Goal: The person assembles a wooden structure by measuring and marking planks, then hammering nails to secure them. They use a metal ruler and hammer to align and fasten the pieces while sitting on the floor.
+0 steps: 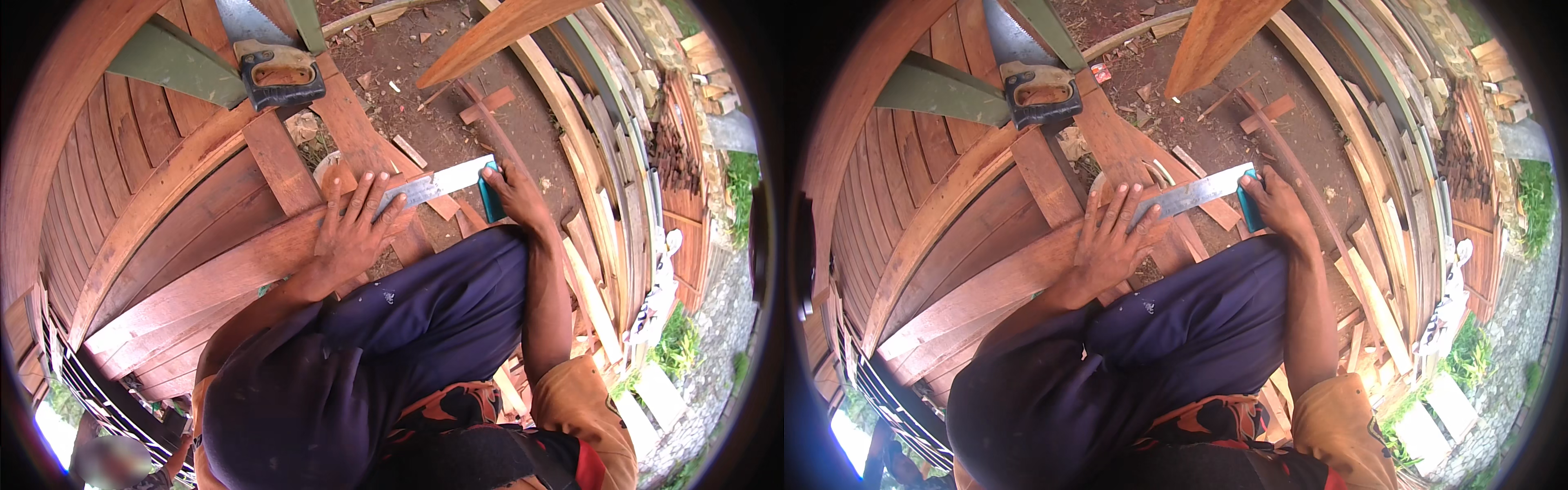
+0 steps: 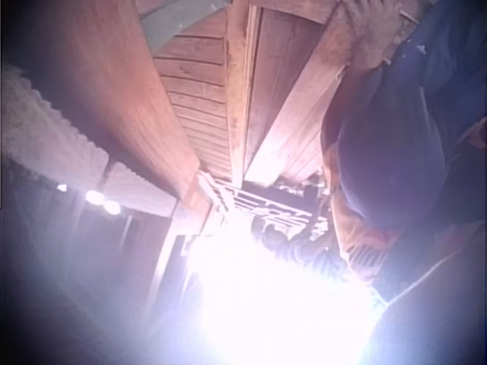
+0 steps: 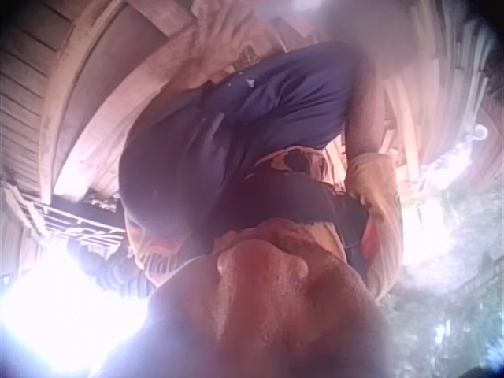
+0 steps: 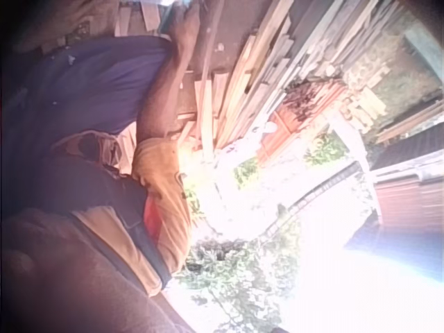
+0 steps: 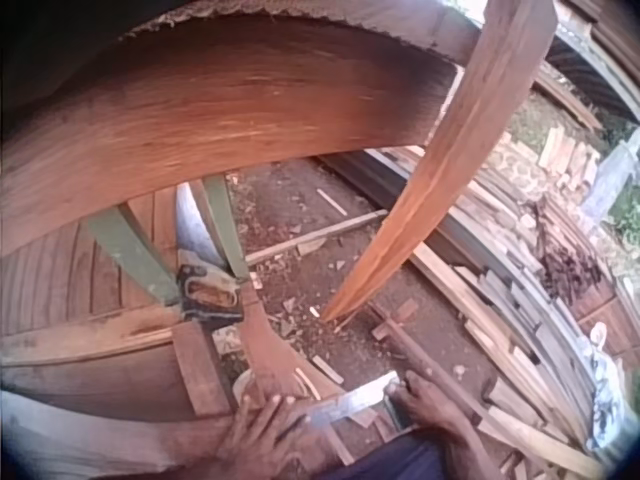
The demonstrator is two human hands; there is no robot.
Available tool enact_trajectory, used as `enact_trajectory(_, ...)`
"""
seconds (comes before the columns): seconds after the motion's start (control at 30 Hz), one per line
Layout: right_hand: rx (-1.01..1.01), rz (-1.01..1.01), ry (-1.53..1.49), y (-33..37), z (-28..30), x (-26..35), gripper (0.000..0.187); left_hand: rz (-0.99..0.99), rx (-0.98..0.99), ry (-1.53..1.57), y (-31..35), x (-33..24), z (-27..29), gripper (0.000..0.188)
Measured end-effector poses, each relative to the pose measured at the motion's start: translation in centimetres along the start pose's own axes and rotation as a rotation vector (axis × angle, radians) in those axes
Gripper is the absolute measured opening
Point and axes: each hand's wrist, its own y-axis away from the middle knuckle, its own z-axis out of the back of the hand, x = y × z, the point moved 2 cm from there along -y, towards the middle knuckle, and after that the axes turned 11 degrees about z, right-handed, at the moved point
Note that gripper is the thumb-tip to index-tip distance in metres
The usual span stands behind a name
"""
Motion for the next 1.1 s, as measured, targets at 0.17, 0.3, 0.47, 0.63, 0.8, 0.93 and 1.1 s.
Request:
enact_trajectory(0.17, -0.054, 0.05, -0.04, 0.0, -0.3, -0.1, 0.054, 0.012, 0.099, -0.015, -0.1, 0.1, -0.1, 0.08)
enact_trajectory(0.3, -0.051, 0.046, -0.009, -0.2, -0.3, -0.7, 0.056, 0.016, 0.056, 0.023, -0.2, 0.0, -0.1, 0.089)
enact_trajectory(0.47, -0.013, 0.009, 0.057, -0.1, 0.3, 0.4, 0.057, 0.001, 0.058, -0.012, -0.1, 0.1, -0.1, 0.088)
enact_trajectory(0.63, -0.043, 0.016, 0.007, -0.3, -0.1, -0.3, 0.058, 0.003, 0.105, -0.054, -0.2, -0.1, 0.1, 0.083)
enact_trajectory(0.8, -0.068, 0.018, 0.0, -0.4, -0.4, -1.0, 0.058, 0.0, 0.069, -0.063, -0.3, -0.2, 0.3, 0.088)
enact_trajectory(0.93, -0.058, 0.011, 0.006, -0.4, -0.3, -0.8, 0.058, -0.002, 0.027, -0.079, -0.2, -0.2, -0.3, 0.087)
enact_trajectory(1.1, -0.074, 0.016, 0.004, -0.4, -0.2, -0.7, 0.058, -0.003, 0.067, -0.098, -0.2, -0.3, 0.2, 0.084)
